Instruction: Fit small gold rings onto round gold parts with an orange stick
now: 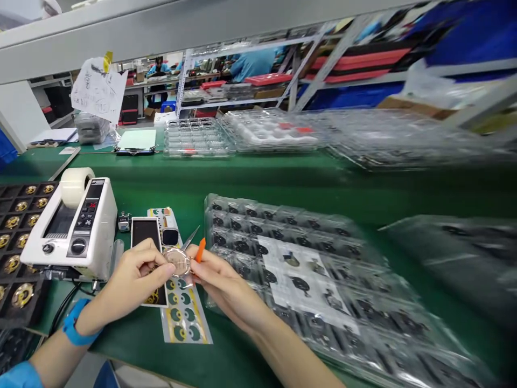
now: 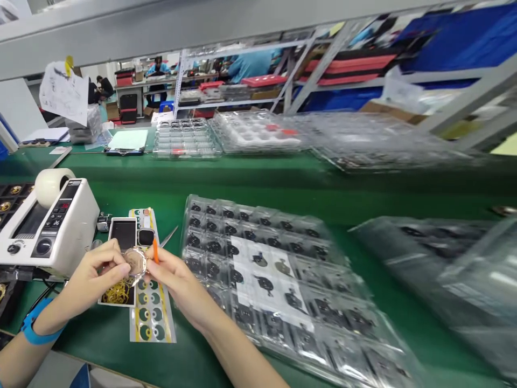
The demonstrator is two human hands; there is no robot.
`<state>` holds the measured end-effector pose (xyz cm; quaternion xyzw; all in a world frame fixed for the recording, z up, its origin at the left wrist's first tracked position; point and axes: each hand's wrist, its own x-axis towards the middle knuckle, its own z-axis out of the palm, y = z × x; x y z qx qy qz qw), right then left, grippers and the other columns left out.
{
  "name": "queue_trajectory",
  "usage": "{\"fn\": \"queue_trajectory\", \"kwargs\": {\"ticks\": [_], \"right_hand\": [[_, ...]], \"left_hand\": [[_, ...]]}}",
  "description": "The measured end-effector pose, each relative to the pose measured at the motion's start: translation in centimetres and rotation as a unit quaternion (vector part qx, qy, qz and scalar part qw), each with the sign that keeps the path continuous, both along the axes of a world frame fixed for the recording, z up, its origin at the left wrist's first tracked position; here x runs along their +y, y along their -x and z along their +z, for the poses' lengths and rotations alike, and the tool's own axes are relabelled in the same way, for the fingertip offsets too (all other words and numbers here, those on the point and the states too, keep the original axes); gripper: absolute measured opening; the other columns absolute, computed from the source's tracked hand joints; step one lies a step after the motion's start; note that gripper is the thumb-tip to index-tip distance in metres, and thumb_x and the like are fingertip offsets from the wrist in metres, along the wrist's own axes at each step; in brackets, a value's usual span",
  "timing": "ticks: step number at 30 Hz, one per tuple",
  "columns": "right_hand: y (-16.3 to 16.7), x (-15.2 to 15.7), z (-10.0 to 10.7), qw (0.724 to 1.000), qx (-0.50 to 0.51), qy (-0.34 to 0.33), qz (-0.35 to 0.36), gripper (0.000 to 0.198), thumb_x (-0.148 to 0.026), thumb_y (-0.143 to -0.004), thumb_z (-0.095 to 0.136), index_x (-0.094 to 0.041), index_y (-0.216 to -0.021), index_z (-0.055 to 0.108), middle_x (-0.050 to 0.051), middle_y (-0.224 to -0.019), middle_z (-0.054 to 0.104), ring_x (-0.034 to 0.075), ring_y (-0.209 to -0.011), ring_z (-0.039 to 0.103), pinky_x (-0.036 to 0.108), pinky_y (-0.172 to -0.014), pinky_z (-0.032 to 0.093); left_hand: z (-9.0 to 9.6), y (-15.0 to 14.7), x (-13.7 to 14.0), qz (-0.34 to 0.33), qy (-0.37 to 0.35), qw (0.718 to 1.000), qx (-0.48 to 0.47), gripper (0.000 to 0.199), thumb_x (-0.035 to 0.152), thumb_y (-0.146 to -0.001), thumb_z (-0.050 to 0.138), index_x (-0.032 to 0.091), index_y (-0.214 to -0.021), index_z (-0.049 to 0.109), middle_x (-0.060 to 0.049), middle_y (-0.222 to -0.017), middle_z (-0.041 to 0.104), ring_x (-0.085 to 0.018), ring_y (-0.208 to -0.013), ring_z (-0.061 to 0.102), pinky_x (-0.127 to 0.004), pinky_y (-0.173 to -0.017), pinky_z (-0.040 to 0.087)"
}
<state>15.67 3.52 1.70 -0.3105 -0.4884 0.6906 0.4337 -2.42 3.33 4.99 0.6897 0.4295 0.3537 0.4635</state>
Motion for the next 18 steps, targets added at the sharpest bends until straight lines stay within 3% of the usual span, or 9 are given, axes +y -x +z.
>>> {"fn": "queue_trajectory", "kwargs": {"ticks": [18], "right_hand": [[-0.25, -0.11, -0.35, 1.000, 0.002, 0.018, 0.022, 0.042, -0.061, -0.080, 0.067, -0.021, -0.076, 0.054, -0.001, -0.073, 0.047, 0.014, -0.068, 0.043, 0.026, -0.066, 0.036]], "left_hand": [[-0.10, 0.45, 0.07, -0.026, 0.042, 0.999, -0.013, 0.029, 0.033, -0.087, 0.056, 0.018, -0.063, 0.055, 0.002, -0.070, 0.040, -0.014, -0.062, 0.037, -0.028, -0.056, 0.027]]}}
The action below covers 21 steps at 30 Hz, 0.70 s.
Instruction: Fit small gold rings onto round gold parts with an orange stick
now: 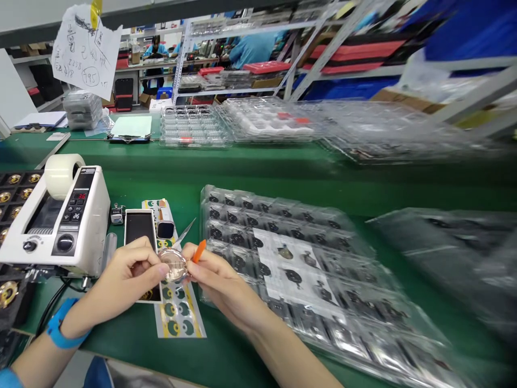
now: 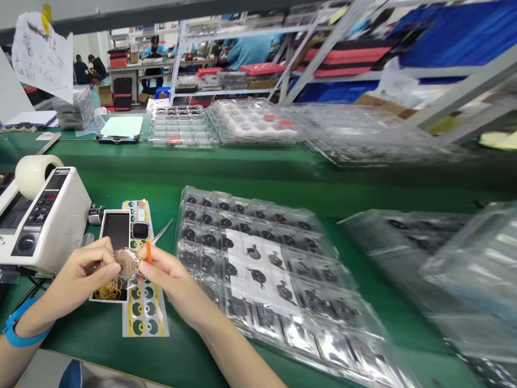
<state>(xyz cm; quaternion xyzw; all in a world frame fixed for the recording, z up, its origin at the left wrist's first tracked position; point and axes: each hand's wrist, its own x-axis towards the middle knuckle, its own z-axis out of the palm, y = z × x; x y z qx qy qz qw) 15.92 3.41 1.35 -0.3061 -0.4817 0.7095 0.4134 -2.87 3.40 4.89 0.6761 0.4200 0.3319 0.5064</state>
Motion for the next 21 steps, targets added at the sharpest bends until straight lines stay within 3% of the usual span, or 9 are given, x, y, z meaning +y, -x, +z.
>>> {"fn": "queue_trajectory", "kwargs": {"ticks": [12, 21], "right_hand": [[-0.06, -0.07, -0.43, 1.000, 0.014, 0.005, 0.005, 0.039, -0.057, -0.080, 0.068, -0.021, -0.075, 0.055, -0.002, -0.071, 0.047, 0.014, -0.067, 0.042, 0.027, -0.067, 0.035], [0.16, -0.06, -0.49, 1.000, -0.009, -0.014, 0.001, 0.041, -0.059, -0.082, 0.066, -0.021, -0.075, 0.052, -0.002, -0.073, 0.046, 0.014, -0.068, 0.041, 0.027, -0.067, 0.034]], "left_hand": [[-0.33, -0.08, -0.05, 0.010, 0.006, 1.000, 0.003, 0.029, 0.032, -0.086, 0.055, 0.018, -0.061, 0.051, 0.002, -0.069, 0.040, -0.013, -0.060, 0.036, -0.028, -0.054, 0.027], [-0.64, -0.40, -0.20, 0.035, -0.034, 0.999, 0.026, 0.028, 0.028, -0.085, 0.054, 0.018, -0.059, 0.050, 0.004, -0.067, 0.038, -0.011, -0.056, 0.035, -0.027, -0.052, 0.026]]}}
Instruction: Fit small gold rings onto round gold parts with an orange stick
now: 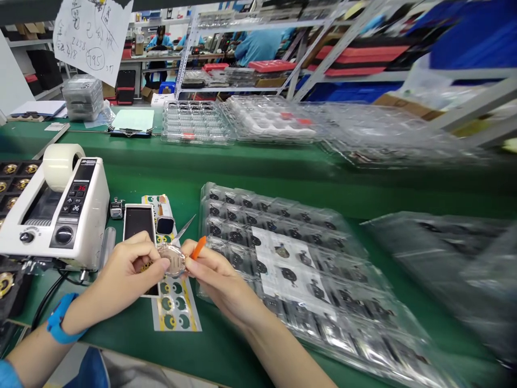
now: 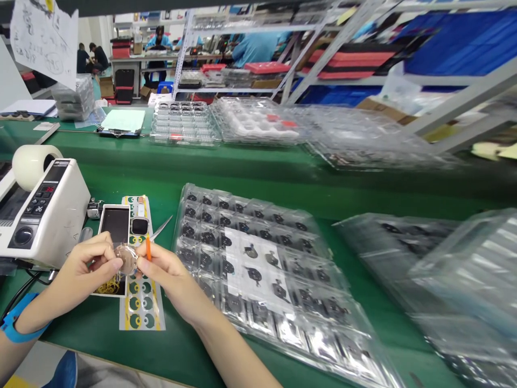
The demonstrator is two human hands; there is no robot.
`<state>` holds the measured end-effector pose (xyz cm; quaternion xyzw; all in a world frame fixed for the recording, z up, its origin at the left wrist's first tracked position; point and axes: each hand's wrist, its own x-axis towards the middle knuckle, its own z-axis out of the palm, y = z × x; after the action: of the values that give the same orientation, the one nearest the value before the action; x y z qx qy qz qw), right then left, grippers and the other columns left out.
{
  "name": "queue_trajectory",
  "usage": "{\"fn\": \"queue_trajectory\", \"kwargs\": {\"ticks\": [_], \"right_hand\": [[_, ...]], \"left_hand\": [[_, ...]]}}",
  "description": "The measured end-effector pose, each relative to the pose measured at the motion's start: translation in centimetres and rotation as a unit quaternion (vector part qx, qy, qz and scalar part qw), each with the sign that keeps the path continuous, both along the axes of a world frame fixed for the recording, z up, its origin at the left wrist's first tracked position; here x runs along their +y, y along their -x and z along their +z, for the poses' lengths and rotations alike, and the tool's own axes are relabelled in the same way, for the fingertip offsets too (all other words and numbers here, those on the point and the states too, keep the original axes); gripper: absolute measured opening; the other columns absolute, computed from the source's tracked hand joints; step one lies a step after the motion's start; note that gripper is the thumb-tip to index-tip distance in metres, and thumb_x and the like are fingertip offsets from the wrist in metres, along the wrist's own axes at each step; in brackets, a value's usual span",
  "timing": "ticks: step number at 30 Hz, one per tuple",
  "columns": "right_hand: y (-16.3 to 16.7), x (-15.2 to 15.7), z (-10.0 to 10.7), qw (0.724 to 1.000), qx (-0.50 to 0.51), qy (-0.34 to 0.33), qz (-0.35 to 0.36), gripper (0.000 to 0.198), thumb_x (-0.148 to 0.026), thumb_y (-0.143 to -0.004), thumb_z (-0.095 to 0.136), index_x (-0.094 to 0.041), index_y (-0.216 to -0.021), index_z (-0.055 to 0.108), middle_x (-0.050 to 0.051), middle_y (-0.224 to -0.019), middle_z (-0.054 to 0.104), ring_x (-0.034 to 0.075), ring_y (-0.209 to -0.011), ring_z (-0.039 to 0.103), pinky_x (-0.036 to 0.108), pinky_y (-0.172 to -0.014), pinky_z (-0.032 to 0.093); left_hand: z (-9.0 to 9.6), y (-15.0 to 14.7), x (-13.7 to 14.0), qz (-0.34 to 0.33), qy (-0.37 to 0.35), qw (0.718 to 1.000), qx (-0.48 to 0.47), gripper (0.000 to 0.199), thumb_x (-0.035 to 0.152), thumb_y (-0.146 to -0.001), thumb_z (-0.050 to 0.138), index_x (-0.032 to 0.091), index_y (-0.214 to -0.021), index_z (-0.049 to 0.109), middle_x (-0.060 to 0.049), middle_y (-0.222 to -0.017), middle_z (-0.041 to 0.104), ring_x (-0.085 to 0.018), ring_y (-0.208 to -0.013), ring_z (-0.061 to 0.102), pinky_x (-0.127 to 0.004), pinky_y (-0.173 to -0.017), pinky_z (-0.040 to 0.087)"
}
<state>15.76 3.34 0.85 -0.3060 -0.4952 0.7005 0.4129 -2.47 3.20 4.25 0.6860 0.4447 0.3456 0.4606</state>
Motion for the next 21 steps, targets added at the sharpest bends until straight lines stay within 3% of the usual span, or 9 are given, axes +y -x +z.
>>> {"fn": "queue_trajectory", "kwargs": {"ticks": [5, 9, 13, 16, 21], "right_hand": [[0.1, -0.1, -0.1, 0.998, -0.042, -0.041, -0.015, 0.041, -0.060, -0.084, 0.063, -0.021, -0.075, 0.054, -0.002, -0.072, 0.045, 0.014, -0.068, 0.041, 0.027, -0.066, 0.036], [-0.2, 0.0, -0.1, 0.998, -0.043, -0.034, -0.031, 0.041, -0.061, -0.082, 0.064, -0.021, -0.076, 0.056, -0.001, -0.073, 0.048, 0.015, -0.070, 0.045, 0.027, -0.067, 0.038], [-0.4, 0.1, -0.2, 0.999, -0.028, -0.007, -0.034, 0.041, -0.061, -0.080, 0.067, -0.021, -0.077, 0.057, -0.001, -0.075, 0.051, 0.015, -0.071, 0.048, 0.026, -0.068, 0.039], [-0.1, 0.0, 0.0, 1.000, -0.004, 0.002, -0.017, 0.041, -0.060, -0.079, 0.069, -0.021, -0.077, 0.058, -0.001, -0.075, 0.051, 0.014, -0.071, 0.048, 0.025, -0.068, 0.039], [0.7, -0.5, 0.1, 0.999, 0.040, 0.023, 0.000, 0.040, -0.058, -0.077, 0.072, -0.020, -0.078, 0.061, -0.002, -0.073, 0.050, 0.012, -0.068, 0.044, 0.024, -0.067, 0.039]], "left_hand": [[-0.8, -0.1, -0.1, 0.042, -0.064, 0.995, 0.056, 0.028, 0.027, -0.084, 0.058, 0.017, -0.058, 0.049, 0.003, -0.067, 0.041, -0.011, -0.058, 0.039, -0.026, -0.054, 0.028], [-1.1, 0.1, 0.1, 0.096, -0.113, 0.985, 0.089, 0.034, 0.026, -0.083, 0.063, 0.017, -0.056, 0.044, 0.004, -0.063, 0.041, -0.010, -0.055, 0.038, -0.025, -0.050, 0.026], [-0.8, 0.3, 0.3, 0.157, -0.240, 0.957, 0.045, 0.023, 0.014, -0.085, 0.062, 0.018, -0.064, 0.052, 0.004, -0.065, 0.045, -0.010, -0.059, 0.044, -0.023, -0.053, 0.034], [-1.0, 0.1, 0.2, 0.111, -0.324, 0.940, -0.008, 0.010, 0.011, -0.085, 0.064, 0.020, -0.082, 0.069, -0.003, -0.089, 0.058, -0.014, -0.081, 0.058, -0.026, -0.070, 0.047], [-2.8, -0.1, 0.6, 0.011, -0.302, 0.952, -0.048, 0.023, 0.016, -0.087, 0.065, 0.028, -0.104, 0.073, -0.010, -0.123, 0.060, -0.025, -0.114, 0.058, -0.039, -0.091, 0.050]]}}
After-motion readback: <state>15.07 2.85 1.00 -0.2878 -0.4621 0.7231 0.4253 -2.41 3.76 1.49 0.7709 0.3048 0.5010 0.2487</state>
